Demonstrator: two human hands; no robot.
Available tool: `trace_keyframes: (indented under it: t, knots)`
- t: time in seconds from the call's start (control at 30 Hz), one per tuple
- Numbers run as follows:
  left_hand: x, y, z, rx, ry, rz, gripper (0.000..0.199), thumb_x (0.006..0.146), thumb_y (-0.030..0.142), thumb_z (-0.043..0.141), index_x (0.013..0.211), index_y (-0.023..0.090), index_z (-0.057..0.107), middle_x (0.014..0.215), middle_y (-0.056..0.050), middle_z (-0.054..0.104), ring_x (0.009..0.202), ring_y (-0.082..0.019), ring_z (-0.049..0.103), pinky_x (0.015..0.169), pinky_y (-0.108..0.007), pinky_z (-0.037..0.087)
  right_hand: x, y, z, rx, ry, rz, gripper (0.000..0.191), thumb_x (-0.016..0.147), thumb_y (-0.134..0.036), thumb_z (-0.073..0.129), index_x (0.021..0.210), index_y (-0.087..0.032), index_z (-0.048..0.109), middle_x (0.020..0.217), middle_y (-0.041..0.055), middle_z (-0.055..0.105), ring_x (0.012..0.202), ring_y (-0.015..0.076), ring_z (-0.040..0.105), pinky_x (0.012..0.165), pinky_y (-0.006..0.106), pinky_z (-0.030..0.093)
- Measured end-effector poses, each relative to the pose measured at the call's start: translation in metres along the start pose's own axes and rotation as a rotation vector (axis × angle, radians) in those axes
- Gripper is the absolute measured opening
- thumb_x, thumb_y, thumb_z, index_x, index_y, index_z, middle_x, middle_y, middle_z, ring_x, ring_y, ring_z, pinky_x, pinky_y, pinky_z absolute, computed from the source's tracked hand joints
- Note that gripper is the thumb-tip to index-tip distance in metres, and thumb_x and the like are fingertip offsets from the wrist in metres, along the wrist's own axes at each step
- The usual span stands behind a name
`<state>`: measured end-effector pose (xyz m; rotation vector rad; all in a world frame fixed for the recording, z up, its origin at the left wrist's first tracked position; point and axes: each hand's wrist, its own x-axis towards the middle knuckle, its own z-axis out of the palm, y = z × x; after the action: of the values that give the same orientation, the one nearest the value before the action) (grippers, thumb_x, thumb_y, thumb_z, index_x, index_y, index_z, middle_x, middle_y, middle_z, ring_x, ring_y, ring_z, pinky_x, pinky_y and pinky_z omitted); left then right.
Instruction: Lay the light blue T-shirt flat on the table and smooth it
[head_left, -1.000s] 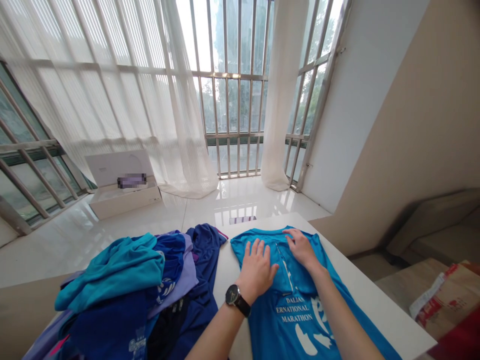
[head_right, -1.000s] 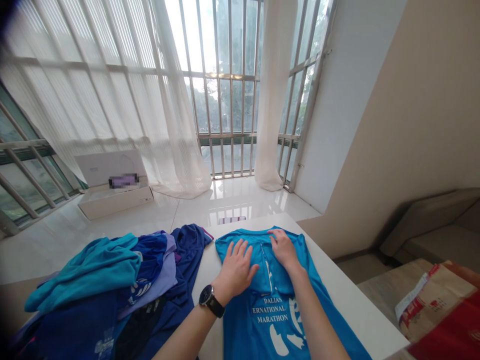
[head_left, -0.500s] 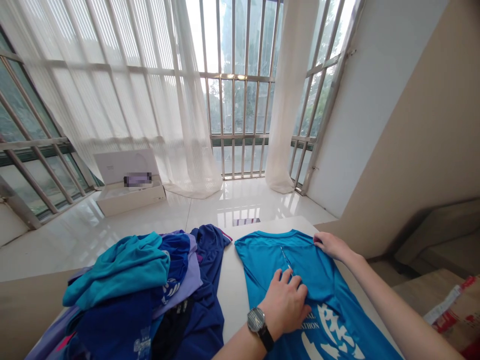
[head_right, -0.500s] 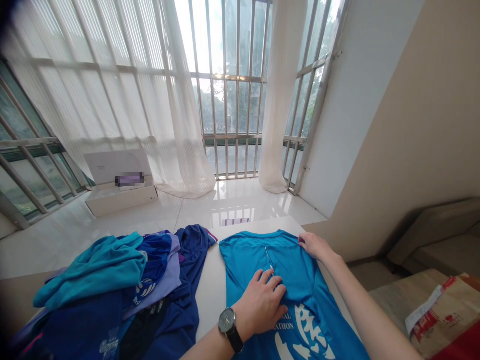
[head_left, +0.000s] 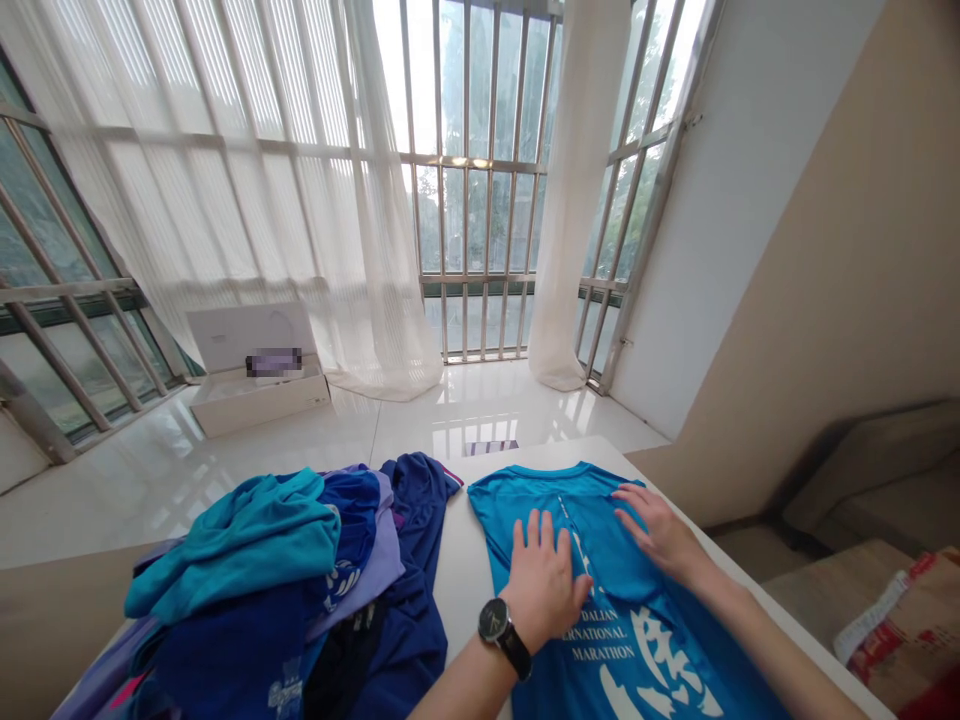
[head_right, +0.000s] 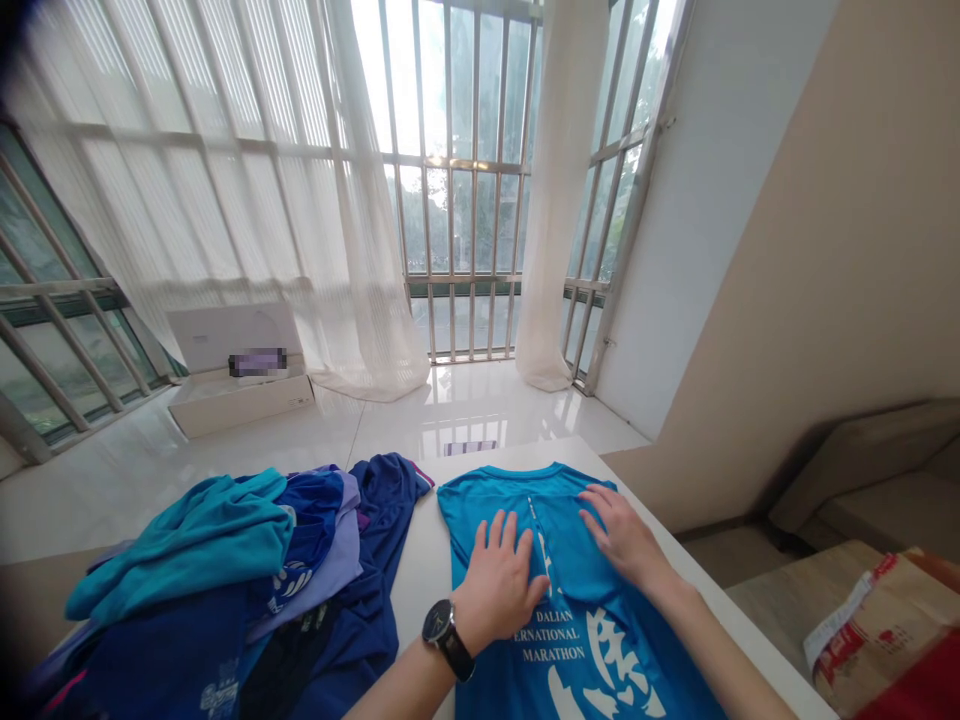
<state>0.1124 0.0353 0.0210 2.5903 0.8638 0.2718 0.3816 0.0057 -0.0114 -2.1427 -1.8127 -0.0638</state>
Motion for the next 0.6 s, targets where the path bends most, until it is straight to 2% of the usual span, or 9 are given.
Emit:
trace_keyframes:
  t: [0.1,0.2,0.37,0.6]
  knots:
    - [0.000,-0.007,0.003,0.040,-0.025,-0.179,0.079,0.096,0.062,0.030,0.152,0.008,0.033,0.159,-0.024,0.021,0.147,-0.046,0.011,0.114,-0.068,0.010,-0.023,-0.025,0.015,-0.027,-0.115,-0.005,0.067,0.091,-0.065,0.037,0.145,-0.026,0.048,0.154,0.0081,0.043,0.144,0.0339,0.034,0.116,0.052,0.032]
    - [0.001,-0.019,0.010,0.059,-0.037,-0.197,0.083,0.094,0.067,0.028,0.155,0.011,0.026,0.161,-0.021,0.015,0.148,-0.045,0.005,0.115,-0.067,0.005,-0.028,-0.046,0.028,-0.113,-0.199,0.088,0.074,0.089,-0.072,0.031,0.152,-0.033,0.033,0.162,0.0037,0.030,0.148,0.0382,0.020,0.118,0.059,0.021]
    - [0.015,-0.050,0.014,0.106,-0.028,-0.175,0.086,0.091,0.073,0.021,0.157,0.018,0.020,0.164,-0.014,0.008,0.149,-0.041,0.000,0.117,-0.063,0.000,0.000,-0.059,0.036,-0.113,-0.241,0.149,0.077,0.088,-0.073,0.032,0.154,-0.034,0.026,0.165,0.0030,0.021,0.150,0.0393,0.012,0.118,0.059,0.012]
    - [0.052,-0.088,0.001,0.189,-0.096,-0.187,0.087,0.090,0.075,0.024,0.157,0.018,0.019,0.164,-0.016,0.007,0.149,-0.041,0.001,0.117,-0.060,0.002,0.043,-0.060,0.053,0.031,-0.176,0.140,0.079,0.086,-0.072,0.040,0.152,-0.029,0.034,0.163,0.0065,0.026,0.149,0.0420,0.012,0.117,0.062,0.005]
